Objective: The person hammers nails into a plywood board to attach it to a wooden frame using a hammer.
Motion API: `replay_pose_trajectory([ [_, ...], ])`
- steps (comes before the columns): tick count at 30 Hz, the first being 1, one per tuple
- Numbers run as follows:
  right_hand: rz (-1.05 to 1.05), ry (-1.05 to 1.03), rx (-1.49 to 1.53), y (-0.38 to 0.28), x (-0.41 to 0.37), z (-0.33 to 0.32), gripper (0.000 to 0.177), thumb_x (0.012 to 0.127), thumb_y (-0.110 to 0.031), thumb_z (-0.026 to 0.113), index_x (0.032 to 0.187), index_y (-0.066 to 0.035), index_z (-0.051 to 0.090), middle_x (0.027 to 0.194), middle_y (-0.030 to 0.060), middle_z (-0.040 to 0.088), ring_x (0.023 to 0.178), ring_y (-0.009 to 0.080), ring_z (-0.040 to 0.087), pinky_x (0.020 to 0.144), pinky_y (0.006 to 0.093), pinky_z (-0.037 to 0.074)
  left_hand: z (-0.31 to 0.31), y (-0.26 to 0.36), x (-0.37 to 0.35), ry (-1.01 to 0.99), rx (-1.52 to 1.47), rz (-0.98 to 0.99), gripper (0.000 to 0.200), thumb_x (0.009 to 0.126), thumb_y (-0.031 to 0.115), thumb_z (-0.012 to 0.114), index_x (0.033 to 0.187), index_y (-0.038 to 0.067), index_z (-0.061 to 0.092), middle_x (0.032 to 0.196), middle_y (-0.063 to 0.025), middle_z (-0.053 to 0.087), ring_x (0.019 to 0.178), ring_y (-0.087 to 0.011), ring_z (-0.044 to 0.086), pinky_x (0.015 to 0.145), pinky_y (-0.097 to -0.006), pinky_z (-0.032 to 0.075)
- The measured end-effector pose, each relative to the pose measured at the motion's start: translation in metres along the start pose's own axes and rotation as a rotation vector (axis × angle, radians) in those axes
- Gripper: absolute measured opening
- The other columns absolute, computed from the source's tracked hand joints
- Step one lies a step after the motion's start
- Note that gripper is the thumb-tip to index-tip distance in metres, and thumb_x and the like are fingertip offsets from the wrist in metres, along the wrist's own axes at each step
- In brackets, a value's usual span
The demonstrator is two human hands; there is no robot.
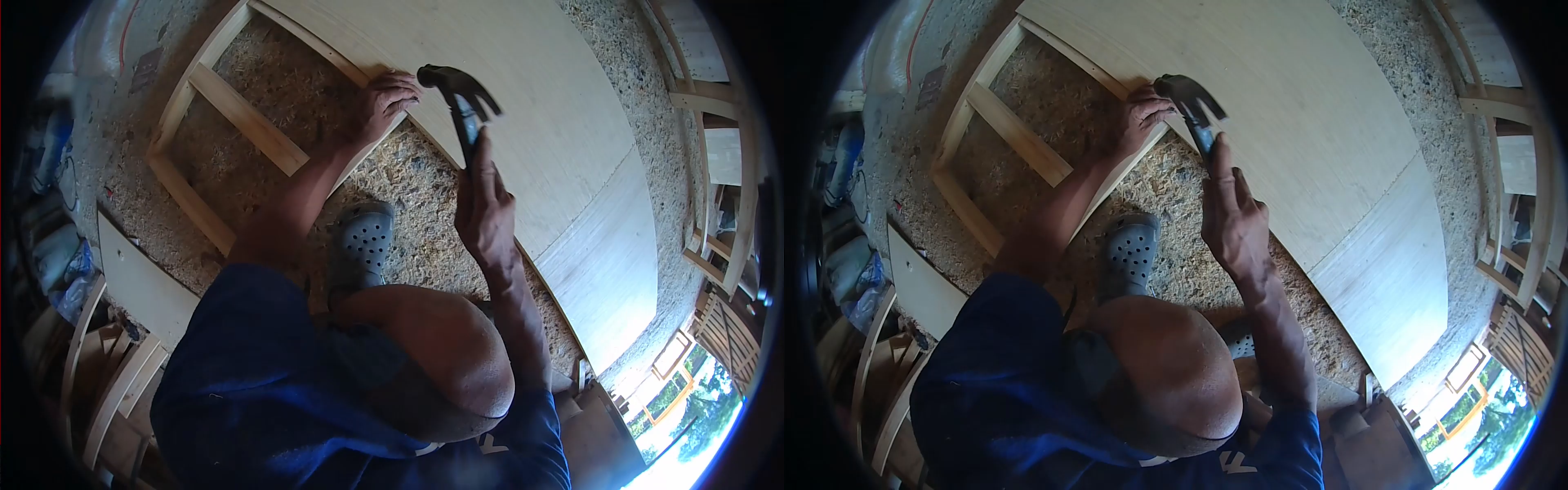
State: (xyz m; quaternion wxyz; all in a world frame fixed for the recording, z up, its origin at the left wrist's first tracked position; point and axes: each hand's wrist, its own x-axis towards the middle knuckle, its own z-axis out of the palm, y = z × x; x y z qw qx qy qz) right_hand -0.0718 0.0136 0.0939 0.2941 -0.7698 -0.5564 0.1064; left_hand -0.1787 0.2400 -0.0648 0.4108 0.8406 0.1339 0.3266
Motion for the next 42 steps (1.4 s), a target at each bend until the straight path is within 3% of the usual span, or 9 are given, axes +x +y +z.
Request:
replay_pose_trajectory([
  [5, 0.127, -0.193, -0.007, 0.01, 0.009, 0.01, 0.071, 0.102, -0.008, 0.054, 0.165, -0.011, 0.021, 0.097, 0.028, 0.069, 0.065, 0.0409, 0.069, 0.053, 0.0485, 0.056, -0.005, 0.008, 0.0, -0.048, 0.157, -0.038, 0.017, 0.09, 0.006, 0.073, 0.105, 0.004, 0.077, 0.12, -0.0121, 0.073, 0.125, -0.027, 0.063, 0.11, -0.042, 0.048],
  [11, -0.124, 0.202, 0.041, -0.017, 0.014, 0.003, 0.069, 0.103, -0.008, 0.055, 0.164, -0.009, 0.023, 0.102, 0.0291, 0.069, 0.071, 0.0438, 0.071, 0.058, 0.0496, 0.058, 0.002, -0.008, -0.001, -0.027, -0.017, 0.022, 0.011, 0.089, 0.008, 0.073, 0.098, 0.003, 0.076, 0.117, -0.0084, 0.074, 0.127, -0.0252, 0.062, 0.116, -0.0408, 0.043],
  [15, 0.195, -0.3, -0.132, -0.004, 0.013, 0.01, 0.07, 0.103, -0.009, 0.054, 0.165, -0.009, 0.021, 0.106, 0.0315, 0.07, 0.073, 0.0419, 0.073, 0.057, 0.0478, 0.059, -0.004, 0.008, -0.001, -0.023, 0.168, -0.025, 0.015, 0.088, 0.005, 0.074, 0.102, 0.006, 0.078, 0.114, -0.0062, 0.074, 0.126, -0.0245, 0.062, 0.113, -0.0386, 0.047],
  [23, -0.014, 0.489, 0.447, -0.075, 0.042, -0.048, 0.049, 0.104, -0.01, 0.048, 0.144, 0.014, 0.033, 0.073, 0.0105, 0.064, 0.045, 0.0089, 0.052, 0.035, 0.0229, 0.039, -0.029, -0.015, -0.002, -0.026, 0.096, 0.103, 0.046, 0.093, -0.006, 0.059, 0.137, 0.007, 0.062, 0.142, -0.0049, 0.062, 0.137, -0.0233, 0.055, 0.118, -0.0403, 0.044],
  [25, -0.166, 0.4, 0.221, -0.046, 0.029, -0.033, 0.054, 0.103, -0.012, 0.051, 0.149, 0.007, 0.032, 0.074, 0.0148, 0.064, 0.046, 0.0156, 0.054, 0.039, 0.0312, 0.043, -0.051, -0.006, 0.002, -0.208, 0.713, 0.075, 0.057, 0.093, -0.007, 0.053, 0.147, 0.007, 0.053, 0.156, -0.005, 0.05, 0.147, -0.0229, 0.044, 0.125, -0.042, 0.035],
  [31, 0.187, -0.211, -0.033, 0.03, 0.001, 0.028, 0.064, 0.101, -0.002, 0.051, 0.161, -0.007, 0.031, 0.094, 0.0297, 0.07, 0.071, 0.0443, 0.07, 0.055, 0.0474, 0.053, -0.045, -0.021, -0.002, -0.146, 0.609, 0.089, 0.065, 0.085, -0.01, 0.05, 0.148, 0.005, 0.052, 0.159, -0.0084, 0.047, 0.152, -0.0248, 0.038, 0.128, -0.0457, 0.026],
  [34, 0.139, 0.113, 0.147, -0.024, 0.037, -0.024, 0.061, 0.102, -0.004, 0.054, 0.159, -0.001, 0.032, 0.081, 0.0177, 0.067, 0.063, 0.0241, 0.067, 0.052, 0.0361, 0.051, -0.041, -0.023, -0.008, -0.204, 0.644, 0.027, 0.066, 0.087, -0.012, 0.049, 0.151, 0.006, 0.05, 0.162, -0.0065, 0.044, 0.151, -0.0231, 0.038, 0.128, -0.0445, 0.027],
  [38, -0.189, 0.456, 0.564, -0.059, 0.047, -0.041, 0.023, 0.103, -0.015, 0.052, 0.085, -0.002, 0.045, 0.067, 0.003, 0.053, 0.049, 0.0078, 0.05, 0.041, 0.0227, 0.047, -0.047, -0.021, -0.005, -0.224, 0.626, 0.046, 0.063, 0.092, -0.009, 0.047, 0.152, 0.009, 0.049, 0.162, -0.0047, 0.043, 0.153, -0.022, 0.035, 0.129, -0.0429, 0.027],
  [42, -0.051, -0.029, -0.102, 0.035, 0.0, 0.017, 0.035, 0.102, -0.011, 0.055, 0.135, 0.0, 0.055, 0.072, 0.0171, 0.064, 0.054, 0.0302, 0.063, 0.052, 0.0375, 0.054, -0.051, -0.019, -0.002, -0.211, 0.554, 0.047, 0.065, 0.093, -0.01, 0.042, 0.154, 0.009, 0.046, 0.165, -0.0049, 0.038, 0.155, -0.023, 0.03, 0.13, -0.0447, 0.022],
])
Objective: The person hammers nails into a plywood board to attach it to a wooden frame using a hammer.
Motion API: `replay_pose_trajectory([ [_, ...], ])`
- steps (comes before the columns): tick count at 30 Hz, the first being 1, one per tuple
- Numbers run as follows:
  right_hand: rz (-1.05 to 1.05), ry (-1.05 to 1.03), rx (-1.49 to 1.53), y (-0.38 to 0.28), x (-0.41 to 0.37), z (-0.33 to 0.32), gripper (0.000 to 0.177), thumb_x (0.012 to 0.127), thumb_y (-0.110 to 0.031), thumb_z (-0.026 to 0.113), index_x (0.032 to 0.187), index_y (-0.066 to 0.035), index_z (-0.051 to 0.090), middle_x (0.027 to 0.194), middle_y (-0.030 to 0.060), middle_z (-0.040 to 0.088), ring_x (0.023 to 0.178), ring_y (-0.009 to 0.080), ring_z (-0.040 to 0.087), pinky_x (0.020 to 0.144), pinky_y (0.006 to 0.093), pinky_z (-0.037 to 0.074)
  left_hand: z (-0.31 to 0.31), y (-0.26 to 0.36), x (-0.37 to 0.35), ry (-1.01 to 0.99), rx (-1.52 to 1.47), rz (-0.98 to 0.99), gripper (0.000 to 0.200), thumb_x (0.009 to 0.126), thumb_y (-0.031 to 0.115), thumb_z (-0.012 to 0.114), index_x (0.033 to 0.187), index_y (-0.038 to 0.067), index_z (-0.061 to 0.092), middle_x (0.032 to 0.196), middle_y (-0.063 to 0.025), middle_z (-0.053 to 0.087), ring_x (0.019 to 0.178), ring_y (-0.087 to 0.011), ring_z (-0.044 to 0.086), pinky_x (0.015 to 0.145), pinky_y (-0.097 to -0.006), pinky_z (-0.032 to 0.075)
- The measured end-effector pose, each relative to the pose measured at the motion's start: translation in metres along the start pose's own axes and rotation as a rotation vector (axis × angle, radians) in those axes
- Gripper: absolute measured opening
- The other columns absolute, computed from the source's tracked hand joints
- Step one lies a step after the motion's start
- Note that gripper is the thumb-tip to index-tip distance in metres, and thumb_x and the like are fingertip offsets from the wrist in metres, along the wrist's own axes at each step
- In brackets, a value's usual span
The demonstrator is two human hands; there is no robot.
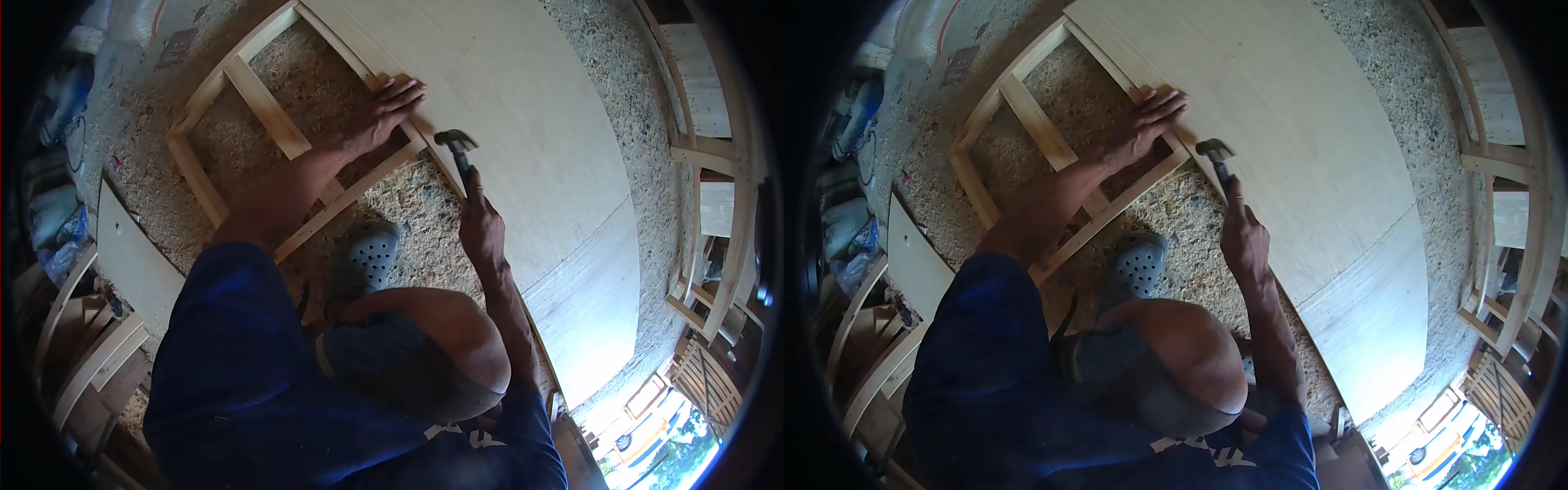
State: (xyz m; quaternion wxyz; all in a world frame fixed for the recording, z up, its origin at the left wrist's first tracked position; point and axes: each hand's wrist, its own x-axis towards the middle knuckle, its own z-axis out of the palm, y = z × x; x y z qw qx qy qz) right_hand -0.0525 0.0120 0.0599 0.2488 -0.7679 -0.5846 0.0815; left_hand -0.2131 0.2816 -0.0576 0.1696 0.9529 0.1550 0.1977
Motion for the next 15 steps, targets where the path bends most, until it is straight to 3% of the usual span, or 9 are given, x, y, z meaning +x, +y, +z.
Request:
replay_pose_trajectory([
  [2, 0.16, -0.158, 0.055, 0.005, 0.012, -0.002, 0.063, 0.098, -0.004, 0.058, 0.157, -0.003, 0.038, 0.092, 0.0284, 0.07, 0.067, 0.0402, 0.069, 0.055, 0.0402, 0.051, -0.009, 0.001, 0.005, -0.034, 0.085, -0.011, 0.064, 0.093, -0.011, 0.041, 0.154, 0.009, 0.046, 0.165, -0.0049, 0.038, 0.155, -0.0234, 0.03, 0.131, -0.0448, 0.022],
  [3, 0.129, 0.016, 0.144, -0.011, 0.022, -0.011, 0.061, 0.099, -0.004, 0.057, 0.157, -0.002, 0.039, 0.086, 0.0259, 0.069, 0.064, 0.0355, 0.069, 0.056, 0.0424, 0.051, -0.011, 0.007, 0.001, -0.101, 0.131, -0.026, 0.064, 0.093, -0.011, 0.041, 0.154, 0.009, 0.046, 0.165, -0.0049, 0.038, 0.155, -0.0237, 0.03, 0.131, -0.045, 0.021],
  [5, 0.184, 0.182, 0.289, -0.045, 0.027, -0.042, 0.027, 0.104, -0.009, 0.053, 0.13, -0.002, 0.059, 0.074, 0.0116, 0.063, 0.057, 0.0183, 0.06, 0.052, 0.0341, 0.049, 0.001, 0.012, -0.005, -0.111, 0.119, -0.038, 0.063, 0.094, -0.01, 0.043, 0.155, 0.009, 0.045, 0.166, -0.0048, 0.037, 0.155, -0.0232, 0.03, 0.131, -0.0447, 0.02],
  [6, 0.09, 0.342, 0.328, -0.03, 0.013, -0.031, 0.017, 0.106, -0.011, 0.051, 0.118, -0.004, 0.062, 0.065, 0.0022, 0.053, 0.053, 0.0106, 0.046, 0.05, 0.0311, 0.045, -0.003, 0.008, -0.002, -0.111, 0.088, -0.028, 0.063, 0.095, -0.009, 0.044, 0.155, 0.009, 0.045, 0.166, -0.0051, 0.037, 0.155, -0.0231, 0.03, 0.131, -0.0445, 0.021],
  [8, 0.253, 0.103, 0.468, 0.003, -0.032, -0.018, 0.02, 0.106, -0.013, 0.049, 0.12, -0.005, 0.061, 0.064, 0.0016, 0.05, 0.05, 0.0159, 0.043, 0.049, 0.0365, 0.044, -0.011, 0.005, 0.001, -0.107, 0.046, -0.02, 0.062, 0.095, -0.009, 0.045, 0.155, 0.009, 0.045, 0.166, -0.0056, 0.037, 0.155, -0.0233, 0.029, 0.131, -0.0444, 0.022],
  [10, 0.177, -0.149, 0.17, 0.035, -0.033, 0.009, 0.033, 0.105, -0.012, 0.05, 0.137, -0.003, 0.056, 0.069, 0.0115, 0.058, 0.052, 0.0276, 0.052, 0.052, 0.0414, 0.046, 0.0, 0.0, -0.002, -0.046, 0.048, -0.011, 0.062, 0.095, -0.009, 0.045, 0.154, 0.009, 0.046, 0.165, -0.0054, 0.038, 0.155, -0.0238, 0.03, 0.131, -0.0447, 0.022],
  [11, 0.036, -0.161, -0.021, 0.019, -0.007, 0.012, 0.043, 0.104, -0.012, 0.051, 0.146, -0.002, 0.052, 0.072, 0.0174, 0.062, 0.054, 0.0346, 0.057, 0.054, 0.0434, 0.048, 0.01, -0.005, -0.004, 0.013, 0.042, 0.0, 0.062, 0.095, -0.008, 0.046, 0.154, 0.009, 0.046, 0.165, -0.0053, 0.038, 0.155, -0.0243, 0.03, 0.13, -0.0449, 0.023],
  [12, 0.185, -0.24, 0.057, 0.015, -0.002, 0.008, 0.054, 0.103, -0.009, 0.052, 0.156, -0.002, 0.041, 0.084, 0.027, 0.066, 0.065, 0.0435, 0.063, 0.058, 0.0434, 0.051, 0.01, -0.008, 0.0, 0.095, 0.004, 0.06, 0.062, 0.095, -0.006, 0.047, 0.155, 0.01, 0.044, 0.165, -0.0052, 0.038, 0.155, -0.0248, 0.03, 0.13, -0.0457, 0.022],
  [15, 0.152, -0.024, 0.171, -0.015, 0.021, -0.013, 0.056, 0.098, -0.001, 0.054, 0.153, 0.001, 0.044, 0.101, 0.0314, 0.069, 0.08, 0.0397, 0.072, 0.066, 0.0459, 0.056, -0.01, 0.007, 0.001, -0.095, 0.0, -0.056, 0.069, 0.089, -0.013, 0.043, 0.155, 0.007, 0.045, 0.166, -0.0077, 0.037, 0.156, -0.0249, 0.028, 0.131, -0.0445, 0.019],
])
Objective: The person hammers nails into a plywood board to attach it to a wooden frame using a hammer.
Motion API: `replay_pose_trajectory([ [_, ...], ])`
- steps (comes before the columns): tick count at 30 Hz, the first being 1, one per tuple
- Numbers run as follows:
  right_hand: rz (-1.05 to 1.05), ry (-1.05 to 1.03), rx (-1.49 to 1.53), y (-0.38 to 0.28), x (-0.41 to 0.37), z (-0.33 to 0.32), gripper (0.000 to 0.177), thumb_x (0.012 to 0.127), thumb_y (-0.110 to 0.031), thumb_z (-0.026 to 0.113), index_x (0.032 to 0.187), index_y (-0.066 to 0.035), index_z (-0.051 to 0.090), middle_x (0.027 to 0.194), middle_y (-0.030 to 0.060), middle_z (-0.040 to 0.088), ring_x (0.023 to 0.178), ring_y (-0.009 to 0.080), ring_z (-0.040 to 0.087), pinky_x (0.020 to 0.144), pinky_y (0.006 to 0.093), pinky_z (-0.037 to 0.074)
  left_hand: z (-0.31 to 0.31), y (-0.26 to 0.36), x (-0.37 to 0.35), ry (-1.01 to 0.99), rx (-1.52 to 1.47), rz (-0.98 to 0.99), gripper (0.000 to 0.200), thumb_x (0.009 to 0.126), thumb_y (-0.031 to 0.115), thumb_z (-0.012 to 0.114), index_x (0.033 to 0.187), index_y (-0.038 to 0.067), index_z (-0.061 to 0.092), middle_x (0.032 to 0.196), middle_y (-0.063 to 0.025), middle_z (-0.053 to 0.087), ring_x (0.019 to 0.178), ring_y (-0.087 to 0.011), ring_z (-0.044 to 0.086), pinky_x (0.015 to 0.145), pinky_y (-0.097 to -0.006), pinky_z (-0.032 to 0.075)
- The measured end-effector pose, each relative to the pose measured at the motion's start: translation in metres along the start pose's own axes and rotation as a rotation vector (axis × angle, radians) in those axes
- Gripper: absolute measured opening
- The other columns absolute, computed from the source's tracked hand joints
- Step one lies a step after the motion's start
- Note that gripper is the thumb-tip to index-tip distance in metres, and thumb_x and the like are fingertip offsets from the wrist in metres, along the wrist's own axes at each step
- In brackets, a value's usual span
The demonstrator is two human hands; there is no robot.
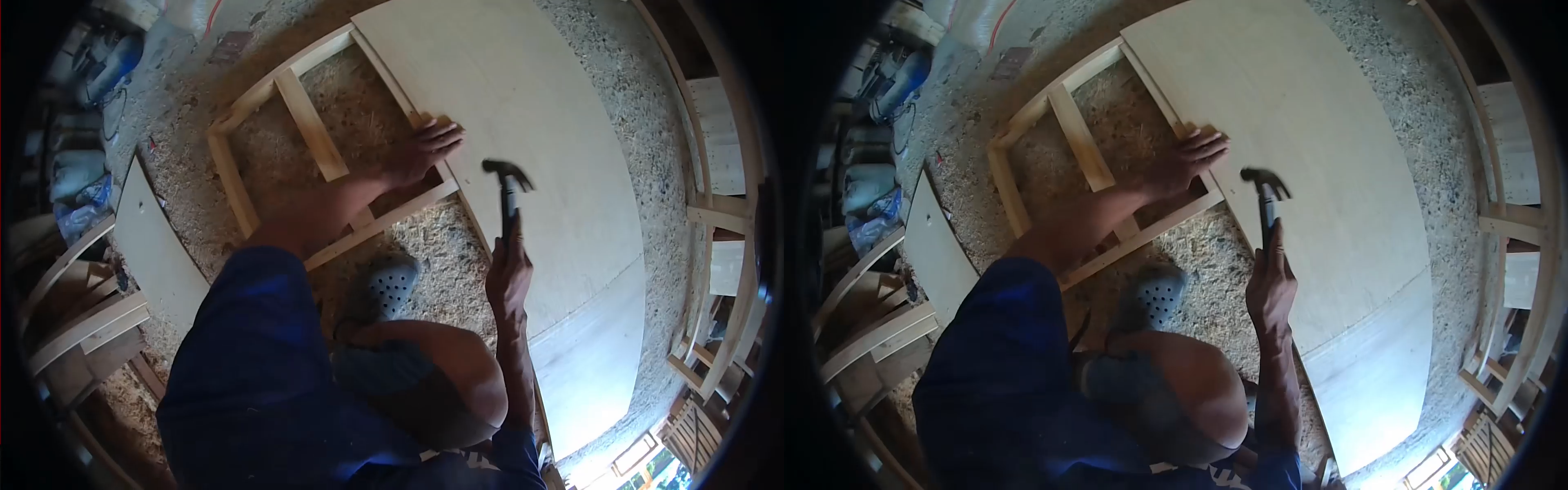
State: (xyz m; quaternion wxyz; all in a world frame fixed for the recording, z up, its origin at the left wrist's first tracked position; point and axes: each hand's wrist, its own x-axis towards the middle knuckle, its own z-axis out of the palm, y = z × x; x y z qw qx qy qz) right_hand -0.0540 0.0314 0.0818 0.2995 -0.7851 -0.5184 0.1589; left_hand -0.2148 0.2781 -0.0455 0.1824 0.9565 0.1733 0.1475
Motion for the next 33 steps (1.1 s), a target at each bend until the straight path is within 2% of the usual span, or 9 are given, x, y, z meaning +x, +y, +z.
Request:
replay_pose_trajectory([
  [3, -0.323, 0.208, 0.028, 0.02, -0.021, 0.0, 0.049, 0.098, 0.0, 0.056, 0.146, 0.009, 0.047, 0.112, 0.0307, 0.069, 0.085, 0.0398, 0.074, 0.07, 0.0447, 0.058, 0.006, -0.004, -0.004, 0.036, -0.07, 0.02, 0.07, 0.088, -0.013, 0.043, 0.155, 0.008, 0.044, 0.166, -0.0075, 0.036, 0.156, -0.0248, 0.028, 0.131, -0.0436, 0.017],
  [6, 0.015, -0.256, -0.251, 0.043, -0.015, 0.02, 0.06, 0.099, -0.005, 0.055, 0.157, -0.006, 0.038, 0.096, 0.0277, 0.07, 0.073, 0.0465, 0.068, 0.063, 0.0505, 0.055, 0.024, -0.014, -0.003, 0.108, -0.039, 0.061, 0.072, 0.086, -0.015, 0.044, 0.154, 0.007, 0.045, 0.165, -0.0081, 0.038, 0.156, -0.0255, 0.029, 0.131, -0.0433, 0.017],
  [16, 0.179, -0.076, 0.014, 0.011, -0.026, -0.013, 0.055, 0.101, -0.008, 0.054, 0.154, 0.002, 0.041, 0.12, 0.0321, 0.068, 0.088, 0.043, 0.074, 0.071, 0.0436, 0.057, 0.0, -0.007, 0.002, 0.018, -0.047, 0.006, 0.072, 0.085, -0.018, 0.04, 0.153, 0.005, 0.046, 0.165, -0.0106, 0.037, 0.155, -0.0264, 0.029, 0.132, -0.0443, 0.018],
  [18, 0.036, 0.139, 0.006, -0.011, -0.022, -0.016, 0.053, 0.104, -0.01, 0.052, 0.155, 0.001, 0.04, 0.078, 0.0135, 0.067, 0.06, 0.0197, 0.061, 0.055, 0.0336, 0.049, 0.006, -0.001, 0.0, 0.006, -0.013, -0.011, 0.071, 0.085, -0.016, 0.04, 0.153, 0.005, 0.046, 0.165, -0.0101, 0.038, 0.155, -0.0256, 0.03, 0.132, -0.044, 0.019],
  [20, -0.187, 0.395, 0.106, -0.017, -0.02, -0.009, 0.049, 0.104, -0.008, 0.051, 0.15, 0.006, 0.043, 0.084, 0.0104, 0.066, 0.063, 0.0143, 0.058, 0.051, 0.0312, 0.047, 0.004, -0.006, 0.001, -0.014, -0.034, -0.004, 0.068, 0.089, -0.014, 0.038, 0.153, 0.006, 0.046, 0.166, -0.0084, 0.036, 0.155, -0.023, 0.029, 0.132, -0.043, 0.018],
  [24, -0.427, 0.144, -0.186, 0.02, -0.018, 0.011, 0.058, 0.097, 0.0, 0.059, 0.151, 0.005, 0.041, 0.091, 0.022, 0.069, 0.062, 0.0362, 0.067, 0.054, 0.0415, 0.053, -0.002, -0.004, 0.003, -0.031, -0.033, -0.004, 0.063, 0.093, -0.01, 0.037, 0.154, 0.006, 0.046, 0.166, -0.0086, 0.036, 0.155, -0.0232, 0.03, 0.131, -0.0426, 0.02],
  [25, -0.045, -0.205, -0.234, 0.021, -0.018, 0.013, 0.059, 0.099, -0.005, 0.055, 0.155, 0.0, 0.039, 0.089, 0.0235, 0.068, 0.067, 0.0404, 0.068, 0.056, 0.0458, 0.055, -0.004, -0.005, 0.005, -0.02, -0.026, 0.001, 0.063, 0.093, -0.01, 0.037, 0.154, 0.006, 0.046, 0.166, -0.0086, 0.036, 0.155, -0.0232, 0.03, 0.131, -0.0426, 0.02],
  [30, 0.267, -0.047, -0.046, 0.028, -0.04, 0.007, 0.052, 0.101, -0.008, 0.055, 0.151, 0.0, 0.045, 0.113, 0.03, 0.07, 0.088, 0.0461, 0.071, 0.073, 0.0457, 0.057, -0.007, -0.005, 0.005, -0.056, 0.073, 0.021, 0.061, 0.096, -0.006, 0.045, 0.156, 0.007, 0.042, 0.165, -0.0128, 0.036, 0.155, -0.0274, 0.031, 0.13, -0.0415, 0.022],
  [33, 0.09, 0.12, -0.167, 0.059, -0.041, 0.008, 0.047, 0.1, -0.013, 0.059, 0.146, -0.005, 0.052, 0.111, 0.0259, 0.071, 0.093, 0.044, 0.07, 0.074, 0.0484, 0.056, 0.014, -0.027, 0.0, 0.307, -0.291, -0.033, 0.067, 0.093, 0.003, 0.063, 0.157, 0.006, 0.04, 0.162, -0.0161, 0.042, 0.15, -0.0278, 0.04, 0.122, -0.0394, 0.034],
])
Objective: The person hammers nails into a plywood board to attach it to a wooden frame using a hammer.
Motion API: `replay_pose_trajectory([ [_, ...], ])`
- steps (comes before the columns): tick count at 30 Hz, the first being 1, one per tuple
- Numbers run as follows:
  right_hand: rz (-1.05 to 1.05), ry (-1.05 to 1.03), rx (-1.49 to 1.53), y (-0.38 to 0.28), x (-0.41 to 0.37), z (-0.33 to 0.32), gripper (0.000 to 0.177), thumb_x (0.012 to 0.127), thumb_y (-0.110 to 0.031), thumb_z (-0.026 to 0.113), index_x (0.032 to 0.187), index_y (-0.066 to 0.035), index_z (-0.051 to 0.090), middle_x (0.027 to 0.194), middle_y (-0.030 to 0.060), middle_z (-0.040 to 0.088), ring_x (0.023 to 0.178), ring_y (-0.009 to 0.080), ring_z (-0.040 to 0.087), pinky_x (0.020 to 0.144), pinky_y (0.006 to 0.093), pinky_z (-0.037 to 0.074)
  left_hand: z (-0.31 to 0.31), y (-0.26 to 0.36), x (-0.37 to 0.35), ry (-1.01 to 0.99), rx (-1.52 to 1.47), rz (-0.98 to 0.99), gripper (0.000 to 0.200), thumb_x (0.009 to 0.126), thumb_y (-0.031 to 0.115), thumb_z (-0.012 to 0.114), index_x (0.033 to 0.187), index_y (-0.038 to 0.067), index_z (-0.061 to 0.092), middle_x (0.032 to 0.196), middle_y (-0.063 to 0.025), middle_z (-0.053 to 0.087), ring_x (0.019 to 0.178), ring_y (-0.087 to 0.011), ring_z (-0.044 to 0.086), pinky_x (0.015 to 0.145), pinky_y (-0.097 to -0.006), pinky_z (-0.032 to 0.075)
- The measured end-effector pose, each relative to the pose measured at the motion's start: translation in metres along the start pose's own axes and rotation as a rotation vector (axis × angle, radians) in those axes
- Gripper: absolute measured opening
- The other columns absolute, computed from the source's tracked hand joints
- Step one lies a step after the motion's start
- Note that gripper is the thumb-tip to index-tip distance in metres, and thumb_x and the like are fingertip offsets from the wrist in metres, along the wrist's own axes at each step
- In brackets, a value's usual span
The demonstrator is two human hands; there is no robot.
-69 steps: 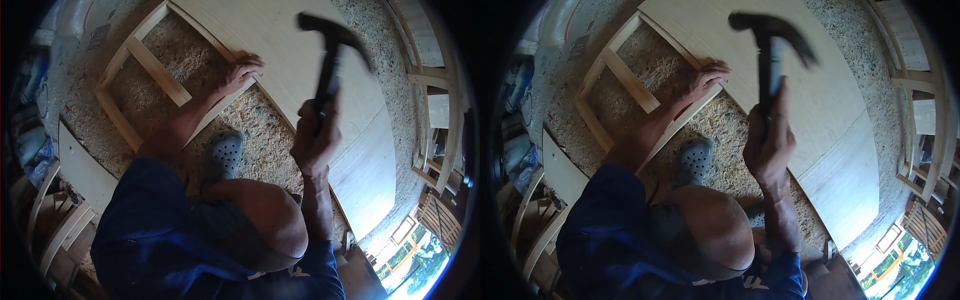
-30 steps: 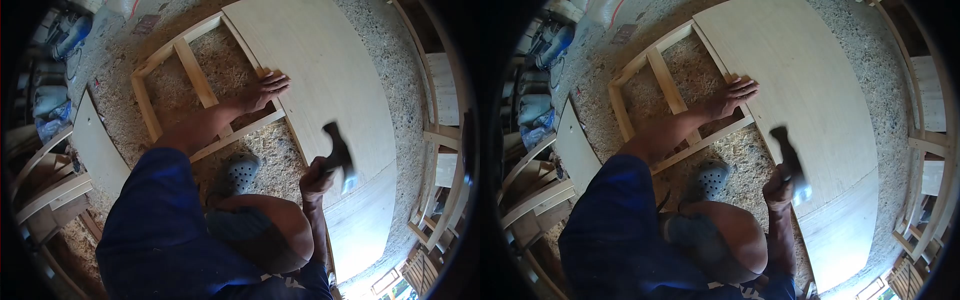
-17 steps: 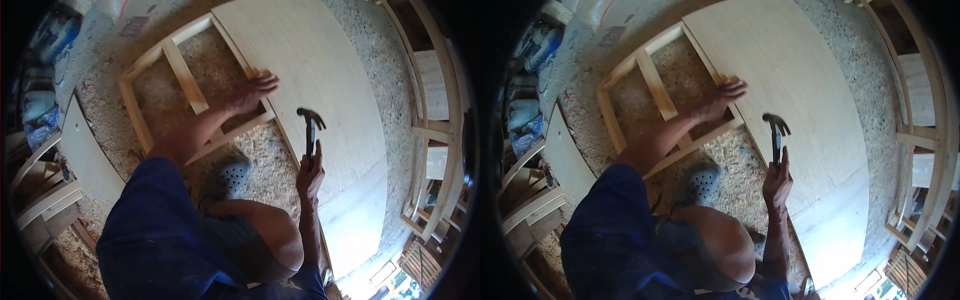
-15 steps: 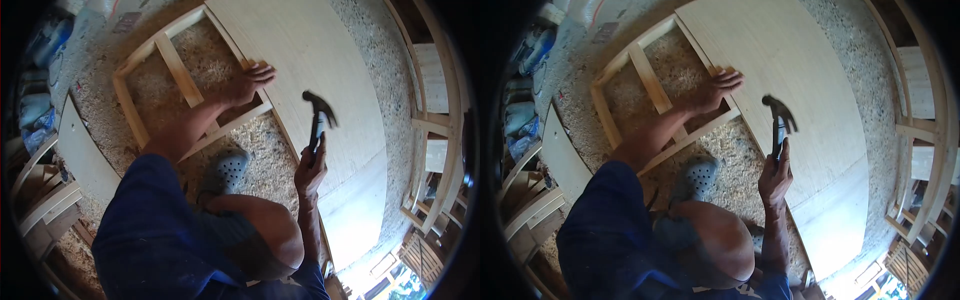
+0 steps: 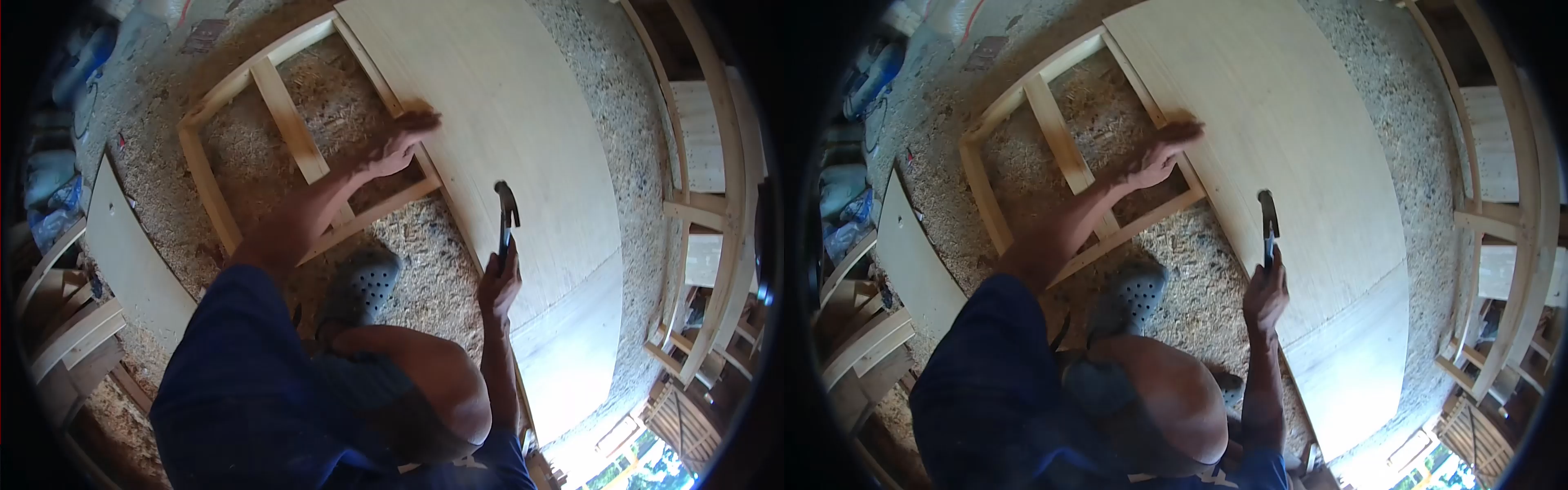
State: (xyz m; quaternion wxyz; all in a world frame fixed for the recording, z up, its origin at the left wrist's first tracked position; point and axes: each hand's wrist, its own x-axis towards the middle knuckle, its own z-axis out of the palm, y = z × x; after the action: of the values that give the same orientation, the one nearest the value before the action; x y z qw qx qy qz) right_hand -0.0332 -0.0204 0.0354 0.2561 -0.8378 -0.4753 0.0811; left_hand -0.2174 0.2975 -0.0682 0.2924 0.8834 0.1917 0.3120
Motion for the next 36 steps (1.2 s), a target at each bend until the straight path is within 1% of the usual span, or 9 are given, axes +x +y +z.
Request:
replay_pose_trajectory([
  [3, 0.258, -0.146, 0.005, 0.01, -0.004, -0.015, 0.044, 0.096, -0.007, 0.063, 0.14, -0.004, 0.058, 0.107, 0.0243, 0.071, 0.086, 0.0395, 0.071, 0.072, 0.0464, 0.056, -0.009, -0.007, 0.005, 0.519, -0.115, -0.353, 0.066, 0.092, 0.017, 0.073, 0.149, 0.0, 0.046, 0.151, -0.0174, 0.053, 0.137, -0.0321, 0.053, 0.114, -0.0435, 0.044],
  [5, 0.215, -0.139, 0.02, 0.024, -0.02, -0.014, 0.044, 0.095, -0.006, 0.063, 0.139, -0.003, 0.058, 0.107, 0.0246, 0.071, 0.086, 0.0397, 0.071, 0.073, 0.0463, 0.057, 0.002, -0.061, 0.005, 0.895, -0.572, -1.091, 0.065, 0.092, 0.03, 0.079, 0.144, 0.001, 0.051, 0.142, -0.0151, 0.059, 0.123, -0.0284, 0.06, 0.106, -0.0422, 0.048],
  [6, 0.183, -0.121, 0.035, 0.031, -0.025, -0.01, 0.044, 0.095, -0.005, 0.063, 0.139, -0.003, 0.058, 0.108, 0.0249, 0.071, 0.087, 0.04, 0.072, 0.073, 0.0462, 0.057, 0.002, -0.095, 0.0, 0.792, -0.936, -1.185, 0.066, 0.089, 0.036, 0.083, 0.138, 0.003, 0.054, 0.136, -0.0124, 0.061, 0.117, -0.0246, 0.061, 0.099, -0.0404, 0.05],
  [9, 0.124, -0.14, 0.015, 0.038, -0.033, -0.005, 0.044, 0.095, -0.004, 0.062, 0.139, -0.002, 0.058, 0.11, 0.0256, 0.071, 0.089, 0.041, 0.072, 0.075, 0.0457, 0.057, -0.013, -0.107, 0.019, 0.756, -1.457, -1.079, 0.057, 0.09, 0.045, 0.08, 0.13, 0.009, 0.059, 0.12, -0.0083, 0.068, 0.111, -0.0226, 0.066, 0.095, -0.0414, 0.055],
  [14, 0.082, -0.201, 0.009, 0.036, -0.035, 0.0, 0.04, 0.096, -0.003, 0.063, 0.135, -0.001, 0.059, 0.103, 0.0234, 0.071, 0.086, 0.0411, 0.072, 0.072, 0.0458, 0.057, -0.025, -0.109, 0.023, 0.557, -1.669, -0.964, 0.073, 0.091, 0.048, 0.076, 0.147, 0.009, 0.049, 0.145, -0.0135, 0.058, 0.133, -0.0278, 0.057, 0.111, -0.0487, 0.048],
  [26, -0.058, -0.133, 0.023, 0.033, -0.028, 0.011, 0.039, 0.096, -0.005, 0.065, 0.134, 0.001, 0.06, 0.098, 0.0217, 0.071, 0.079, 0.0324, 0.07, 0.068, 0.0418, 0.055, 0.006, -0.117, 0.034, 0.684, -1.604, -1.064, 0.096, 0.082, 0.058, 0.082, 0.154, 0.009, 0.041, 0.151, -0.0168, 0.052, 0.142, -0.0295, 0.047, 0.119, -0.0495, 0.041],
  [31, 0.154, -0.267, -0.017, -0.021, 0.008, 0.003, 0.046, 0.095, -0.004, 0.063, 0.14, 0.0, 0.057, 0.092, 0.0217, 0.068, 0.075, 0.0388, 0.068, 0.066, 0.0469, 0.053, 0.002, -0.099, 0.031, 0.612, -1.61, -1.152, 0.09, 0.088, 0.056, 0.076, 0.154, 0.007, 0.041, 0.153, -0.0161, 0.05, 0.143, -0.0304, 0.046, 0.118, -0.0511, 0.039],
  [33, -0.15, -0.181, 0.012, -0.06, 0.051, 0.01, 0.053, 0.096, 0.0, 0.058, 0.149, -0.002, 0.05, 0.084, 0.017, 0.059, 0.061, 0.0299, 0.054, 0.057, 0.0428, 0.045, 0.006, -0.088, 0.032, 0.6, -1.609, -1.137, 0.092, 0.087, 0.057, 0.076, 0.155, 0.007, 0.039, 0.155, -0.0159, 0.048, 0.144, -0.0302, 0.044, 0.118, -0.0513, 0.036],
  [36, -0.368, -0.307, -0.097, -0.124, 0.123, 0.022, 0.068, 0.093, 0.006, 0.052, 0.159, -0.005, 0.037, 0.093, 0.0196, 0.058, 0.062, 0.0333, 0.059, 0.054, 0.044, 0.05, 0.019, -0.077, 0.025, 0.591, -1.587, -1.109, 0.098, 0.086, 0.06, 0.077, 0.157, 0.008, 0.034, 0.159, -0.0151, 0.043, 0.147, -0.0296, 0.037, 0.12, -0.052, 0.027],
])
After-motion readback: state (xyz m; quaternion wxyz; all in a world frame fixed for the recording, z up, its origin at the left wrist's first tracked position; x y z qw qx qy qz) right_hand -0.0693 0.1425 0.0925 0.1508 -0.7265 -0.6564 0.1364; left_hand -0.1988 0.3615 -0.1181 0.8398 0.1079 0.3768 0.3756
